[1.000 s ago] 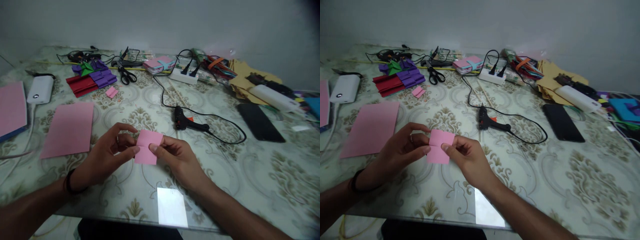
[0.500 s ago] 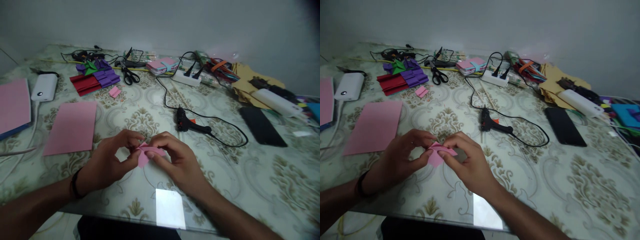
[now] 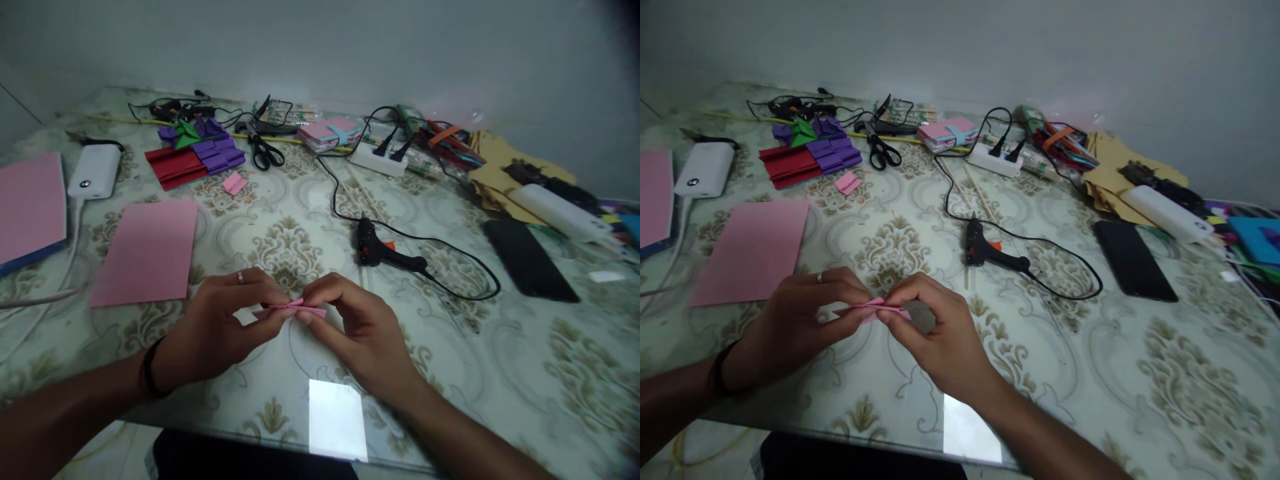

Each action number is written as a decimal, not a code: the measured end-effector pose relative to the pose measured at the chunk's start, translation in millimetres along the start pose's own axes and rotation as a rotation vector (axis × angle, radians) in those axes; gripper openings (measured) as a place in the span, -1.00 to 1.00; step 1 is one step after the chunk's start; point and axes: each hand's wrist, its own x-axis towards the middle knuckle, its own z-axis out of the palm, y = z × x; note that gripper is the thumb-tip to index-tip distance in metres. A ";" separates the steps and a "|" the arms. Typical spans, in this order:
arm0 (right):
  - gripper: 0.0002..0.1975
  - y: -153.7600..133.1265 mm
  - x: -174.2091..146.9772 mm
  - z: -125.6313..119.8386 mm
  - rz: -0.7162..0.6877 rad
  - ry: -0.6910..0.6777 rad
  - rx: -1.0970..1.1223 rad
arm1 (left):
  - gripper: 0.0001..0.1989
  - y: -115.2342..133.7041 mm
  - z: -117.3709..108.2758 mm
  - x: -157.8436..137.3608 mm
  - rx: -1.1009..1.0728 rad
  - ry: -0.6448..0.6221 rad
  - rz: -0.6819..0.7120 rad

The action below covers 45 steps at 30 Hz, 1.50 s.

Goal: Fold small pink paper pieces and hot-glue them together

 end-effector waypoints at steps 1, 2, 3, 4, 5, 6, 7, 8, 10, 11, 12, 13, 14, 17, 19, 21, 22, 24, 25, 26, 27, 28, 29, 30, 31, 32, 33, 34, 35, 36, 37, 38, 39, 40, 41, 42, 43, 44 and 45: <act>-0.93 -0.4 0.0 0.0 0.013 0.010 0.001 | -0.93 0.1 0.1 -0.3 0.007 -0.003 0.005; -0.93 -0.8 0.2 0.0 0.026 0.017 0.000 | -0.92 0.4 0.1 -0.6 0.011 -0.012 -0.001; -0.93 -1.4 0.5 -0.2 0.038 0.018 -0.005 | -0.91 0.6 0.0 -0.9 0.009 -0.022 -0.011; -0.94 -2.0 0.9 -0.4 0.045 0.012 -0.016 | -0.89 0.9 -0.2 -1.1 0.003 -0.033 -0.028; -0.94 -2.6 1.5 -0.6 0.047 0.001 -0.032 | -0.89 1.1 -0.5 -1.2 -0.005 -0.042 -0.042; -0.95 -3.3 2.1 -0.8 0.047 -0.013 -0.053 | -0.88 1.3 -0.8 -1.2 -0.013 -0.053 -0.054; -0.94 -4.0 2.8 -1.0 0.051 -0.026 -0.073 | -0.88 1.4 -1.1 -1.0 -0.023 -0.066 -0.065; -0.93 -4.7 3.5 -1.1 0.060 -0.037 -0.085 | -0.88 1.3 -1.6 -0.7 -0.033 -0.081 -0.077; -0.89 -5.4 4.7 -1.1 0.097 -0.044 -0.086 | -0.89 0.8 -2.9 0.2 -0.061 -0.123 -0.139; -0.87 -5.6 5.1 -1.0 0.127 -0.044 -0.078 | -0.88 0.4 -3.7 0.7 -0.086 -0.146 -0.186; -0.86 -5.5 5.4 -0.8 0.163 -0.047 -0.062 | -0.86 -0.2 -4.6 1.3 -0.115 -0.169 -0.243; -0.85 -5.2 5.6 -0.7 0.199 -0.057 -0.037 | -0.83 -0.8 -5.4 1.8 -0.143 -0.184 -0.301; -0.84 -4.8 5.7 -0.6 0.236 -0.078 -0.011 | -0.79 -1.4 -6.3 2.4 -0.168 -0.192 -0.355; -0.79 -3.0 5.9 -0.6 0.321 -0.162 0.061 | -0.72 -3.4 -7.9 4.4 -0.221 -0.163 -0.466; -0.75 -2.0 5.9 -1.1 0.352 -0.184 0.094 | -0.71 -4.4 -8.1 5.9 -0.241 -0.153 -0.499; -0.73 -1.7 5.9 -1.6 0.365 -0.174 0.119 | -0.69 -5.3 -7.7 7.2 -0.237 -0.187 -0.514; -0.73 -1.7 5.9 -1.7 0.367 -0.168 0.124 | -0.67 -5.8 -7.5 7.6 -0.218 -0.209 -0.520; -0.73 -2.2 6.0 -1.2 0.370 -0.158 0.122 | -0.62 -7.1 -7.0 8.0 -0.167 -0.241 -0.539; -0.74 -2.5 6.2 -0.7 0.376 -0.161 0.124 | -0.60 -7.7 -6.8 7.9 -0.140 -0.245 -0.547; -0.76 -2.8 6.3 0.1 0.385 -0.172 0.135 | -0.60 -8.3 -6.5 7.8 -0.119 -0.243 -0.556; -0.78 -3.1 6.4 0.9 0.393 -0.189 0.151 | -0.60 -8.8 -6.3 7.6 -0.107 -0.244 -0.561; -0.79 -3.2 6.4 1.8 0.399 -0.206 0.165 | -0.60 -9.1 -6.2 7.3 -0.106 -0.245 -0.562; -0.79 -3.3 6.4 2.6 0.404 -0.218 0.172 | -0.62 -9.3 -6.0 7.2 -0.118 -0.248 -0.560; -0.80 -3.3 6.3 3.2 0.407 -0.221 0.169 | -0.64 -9.2 -5.8 7.1 -0.147 -0.252 -0.556; -0.80 -3.2 6.1 3.5 0.408 -0.208 0.156 | -0.67 -9.2 -5.7 7.2 -0.193 -0.263 -0.552; -0.80 -3.1 5.9 3.7 0.404 -0.184 0.139 | -0.70 -9.1 -5.4 7.2 -0.252 -0.276 -0.551; -0.80 -3.0 5.6 3.6 0.396 -0.157 0.122 | -0.72 -9.0 -5.2 7.3 -0.310 -0.291 -0.552; -0.79 -2.9 5.4 3.4 0.384 -0.130 0.111 | -0.74 -9.2 -4.8 7.3 -0.355 -0.303 -0.554; -0.78 -3.0 5.2 3.2 0.368 -0.109 0.105 | -0.74 -9.4 -4.4 7.1 -0.382 -0.315 -0.556; -0.79 -3.1 5.0 3.0 0.355 -0.095 0.101 | -0.74 -9.8 -3.9 6.7 -0.388 -0.322 -0.556; -0.81 -3.5 4.9 2.9 0.346 -0.092 0.094 | -0.74 -10.2 -3.4 6.1 -0.375 -0.326 -0.551; -0.82 -4.0 4.8 3.0 0.341 -0.092 0.081 | -0.74 -10.4 -2.7 5.4 -0.350 -0.324 -0.540; -0.82 -4.8 4.7 3.2 0.337 -0.092 0.058 | -0.75 -10.3 -2.0 4.5 -0.319 -0.321 -0.523; -0.83 -5.9 4.6 3.5 0.331 -0.093 0.026 | -0.77 -9.7 -1.2 3.6 -0.284 -0.315 -0.507; -0.84 -7.1 4.5 3.9 0.320 -0.095 -0.017 | -0.79 -8.5 -0.4 2.7 -0.245 -0.311 -0.493; -0.85 -8.5 4.4 4.2 0.306 -0.096 -0.067 | -0.81 -6.8 0.5 2.1 -0.208 -0.306 -0.480; -0.87 -9.9 4.3 4.4 0.290 -0.097 -0.118 | -0.83 -4.6 1.4 1.6 -0.171 -0.302 -0.472; -0.89 -11.2 4.2 4.3 0.271 -0.102 -0.164 | -0.83 -2.2 2.2 1.3 -0.138 -0.300 -0.465; -0.90 -12.4 4.2 4.1 0.252 -0.109 -0.204 | -0.83 0.1 2.9 1.3 -0.111 -0.297 -0.457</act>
